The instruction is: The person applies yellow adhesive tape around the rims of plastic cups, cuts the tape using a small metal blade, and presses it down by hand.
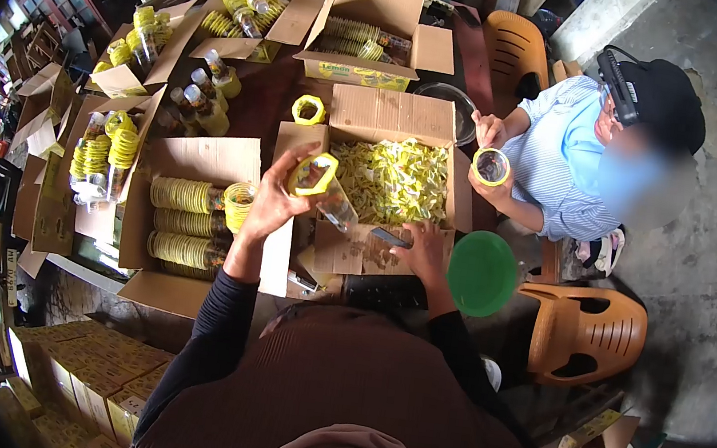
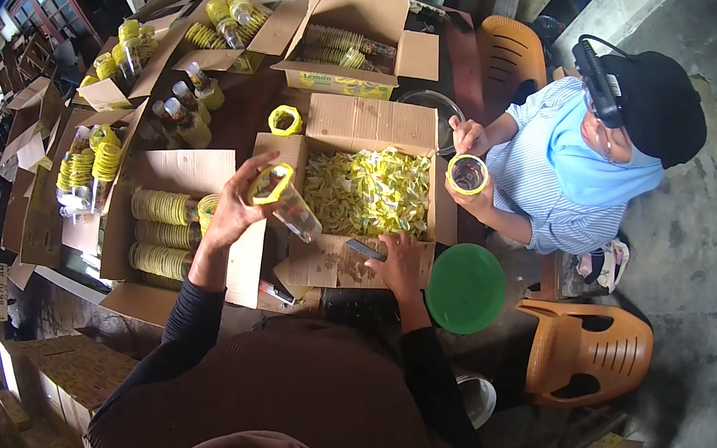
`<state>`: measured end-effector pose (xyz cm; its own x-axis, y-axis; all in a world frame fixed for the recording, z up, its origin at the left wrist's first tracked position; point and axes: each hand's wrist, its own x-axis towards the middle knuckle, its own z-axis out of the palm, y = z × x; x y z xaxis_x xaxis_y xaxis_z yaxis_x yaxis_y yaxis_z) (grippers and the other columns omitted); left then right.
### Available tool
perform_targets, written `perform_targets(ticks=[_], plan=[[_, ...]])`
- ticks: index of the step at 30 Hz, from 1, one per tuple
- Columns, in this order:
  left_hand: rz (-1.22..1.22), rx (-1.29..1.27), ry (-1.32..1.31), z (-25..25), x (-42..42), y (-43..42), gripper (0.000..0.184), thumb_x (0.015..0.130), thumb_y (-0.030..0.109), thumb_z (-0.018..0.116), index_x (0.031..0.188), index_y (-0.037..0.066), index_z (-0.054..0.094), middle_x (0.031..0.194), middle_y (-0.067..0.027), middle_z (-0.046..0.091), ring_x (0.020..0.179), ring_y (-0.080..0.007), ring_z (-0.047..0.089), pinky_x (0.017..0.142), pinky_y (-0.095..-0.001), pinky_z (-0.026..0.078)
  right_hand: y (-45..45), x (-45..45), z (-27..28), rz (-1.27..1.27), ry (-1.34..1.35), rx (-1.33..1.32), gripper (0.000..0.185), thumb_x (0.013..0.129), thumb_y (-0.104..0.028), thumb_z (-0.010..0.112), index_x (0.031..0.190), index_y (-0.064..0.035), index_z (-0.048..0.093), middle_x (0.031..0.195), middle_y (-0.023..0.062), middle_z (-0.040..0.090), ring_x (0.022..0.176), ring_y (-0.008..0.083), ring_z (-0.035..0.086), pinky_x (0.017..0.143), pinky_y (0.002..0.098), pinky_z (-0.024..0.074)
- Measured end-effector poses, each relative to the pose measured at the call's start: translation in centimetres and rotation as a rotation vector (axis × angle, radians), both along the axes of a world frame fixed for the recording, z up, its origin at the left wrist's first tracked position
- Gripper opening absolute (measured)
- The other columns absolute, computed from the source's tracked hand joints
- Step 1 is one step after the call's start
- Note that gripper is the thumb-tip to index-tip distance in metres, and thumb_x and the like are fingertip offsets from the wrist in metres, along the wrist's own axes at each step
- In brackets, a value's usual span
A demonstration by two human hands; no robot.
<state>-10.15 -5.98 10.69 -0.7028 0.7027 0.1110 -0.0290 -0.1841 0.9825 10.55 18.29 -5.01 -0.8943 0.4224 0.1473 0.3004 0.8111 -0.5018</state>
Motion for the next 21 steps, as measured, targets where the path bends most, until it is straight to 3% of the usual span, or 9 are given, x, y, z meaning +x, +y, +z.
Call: perform_targets(ticks=[1, 5, 8, 11, 14, 16, 18, 20, 21], plan=[[-0.019, -0.019, 0.003, -0.6, 0.2, 0.0, 0.082, 0.067, 0.014, 0.085, 0.136, 0.0, 0.043, 0.128, -0.008, 0.05, 0.118, -0.018, 0.053, 0.104, -0.0366, 0.046, 0.3, -0.3, 0.0, 0.041, -0.055, 0.023, 0.054, 0.06, -0.028, 0.086, 0.106, -0.0126, 0.062, 0.108, 0.0104, 0.053, 0.106, 0.0319, 0.051, 0.089, 0.0453, 0.041], [-0.016, -0.02, -0.032, -1.2, 2.6, 0.5, 0.08, 0.066, 0.009, 0.087, 0.134, 0.002, 0.045, 0.139, -0.0108, 0.046, 0.127, -0.0185, 0.047, 0.108, -0.0338, 0.04, 2.0, -2.0, -0.8, 0.104, -0.126, 0.07, 0.047, 0.059, -0.028, 0.087, 0.097, -0.0125, 0.064, 0.098, 0.0075, 0.058, 0.1, 0.031, 0.054, 0.086, 0.0425, 0.0425], [-0.044, -0.037, -0.111, -1.1, 4.7, 0.4, 0.081, 0.067, 0.008, 0.087, 0.135, 0.004, 0.044, 0.132, -0.0087, 0.05, 0.123, -0.0167, 0.049, 0.107, -0.0327, 0.04, 3.7, -2.8, -1.3, 0.173, -0.108, -0.052, 0.04, 0.059, -0.026, 0.086, 0.092, -0.0119, 0.067, 0.091, 0.0053, 0.062, 0.096, 0.0276, 0.058, 0.082, 0.0409, 0.0447], [-0.037, -0.056, -0.192, -1.5, 6.6, 0.2, 0.087, 0.065, 0.008, 0.088, 0.138, 0.005, 0.04, 0.125, -0.008, 0.052, 0.12, -0.0159, 0.049, 0.106, -0.0315, 0.039, 4.8, -3.4, -2.4, 0.174, -0.07, -0.358, 0.024, 0.065, -0.018, 0.082, 0.079, -0.0058, 0.067, 0.078, 0.0079, 0.064, 0.075, 0.0257, 0.062, 0.068, 0.0383, 0.0486], [-0.041, -0.014, -0.204, -2.4, 7.5, -0.1, 0.084, 0.065, 0.006, 0.086, 0.135, 0.005, 0.041, 0.131, -0.0076, 0.047, 0.124, -0.0166, 0.045, 0.109, -0.0327, 0.036, 5.5, -3.3, -3.2, 0.181, 0.008, -0.172, 0.018, 0.069, -0.013, 0.079, 0.08, -0.0055, 0.067, 0.079, 0.0092, 0.064, 0.076, 0.0269, 0.063, 0.068, 0.0395, 0.0484], [0.01, 0.015, -0.24, -2.1, 8.4, 0.0, 0.081, 0.065, 0.007, 0.086, 0.134, 0.005, 0.042, 0.132, -0.0078, 0.047, 0.126, -0.0165, 0.044, 0.111, -0.0339, 0.036, 4.8, -3.1, -2.2, 0.13, 0.01, -0.208, 0.013, 0.072, -0.01, 0.076, 0.079, -0.0052, 0.066, 0.079, 0.0104, 0.063, 0.075, 0.0285, 0.062, 0.067, 0.0395, 0.0484], [0.051, -0.007, -0.225, -2.1, 9.0, 0.1, 0.081, 0.065, 0.007, 0.086, 0.134, 0.004, 0.043, 0.132, -0.0079, 0.047, 0.126, -0.0166, 0.045, 0.111, -0.0343, 0.035, 3.9, -2.9, -1.8, -0.114, 0.276, -0.245, 0.008, 0.075, -0.008, 0.073, 0.081, -0.0056, 0.067, 0.079, 0.0096, 0.063, 0.073, 0.0263, 0.065, 0.065, 0.0375, 0.0497], [0.097, -0.03, -0.213, -2.2, 9.3, 0.3, 0.08, 0.066, 0.007, 0.086, 0.133, 0.004, 0.043, 0.133, -0.0081, 0.046, 0.125, -0.0167, 0.045, 0.112, -0.0348, 0.035, 3.7, -1.9, -1.4, -0.115, 0.314, -0.134, 0.011, 0.075, -0.009, 0.074, 0.081, -0.0074, 0.065, 0.079, 0.0119, 0.061, 0.073, 0.0299, 0.062, 0.064, 0.0391, 0.0485], [0.115, -0.03, -0.245, -2.4, 9.6, 0.4, 0.081, 0.066, 0.008, 0.086, 0.134, 0.004, 0.043, 0.132, -0.0083, 0.047, 0.125, -0.0168, 0.046, 0.111, -0.0342, 0.036, 4.1, -1.2, -1.1, 0.005, 0.198, -0.081, 0.012, 0.075, -0.008, 0.073, 0.083, -0.0073, 0.064, 0.079, 0.0118, 0.06, 0.073, 0.0301, 0.062, 0.063, 0.0403, 0.0478]])
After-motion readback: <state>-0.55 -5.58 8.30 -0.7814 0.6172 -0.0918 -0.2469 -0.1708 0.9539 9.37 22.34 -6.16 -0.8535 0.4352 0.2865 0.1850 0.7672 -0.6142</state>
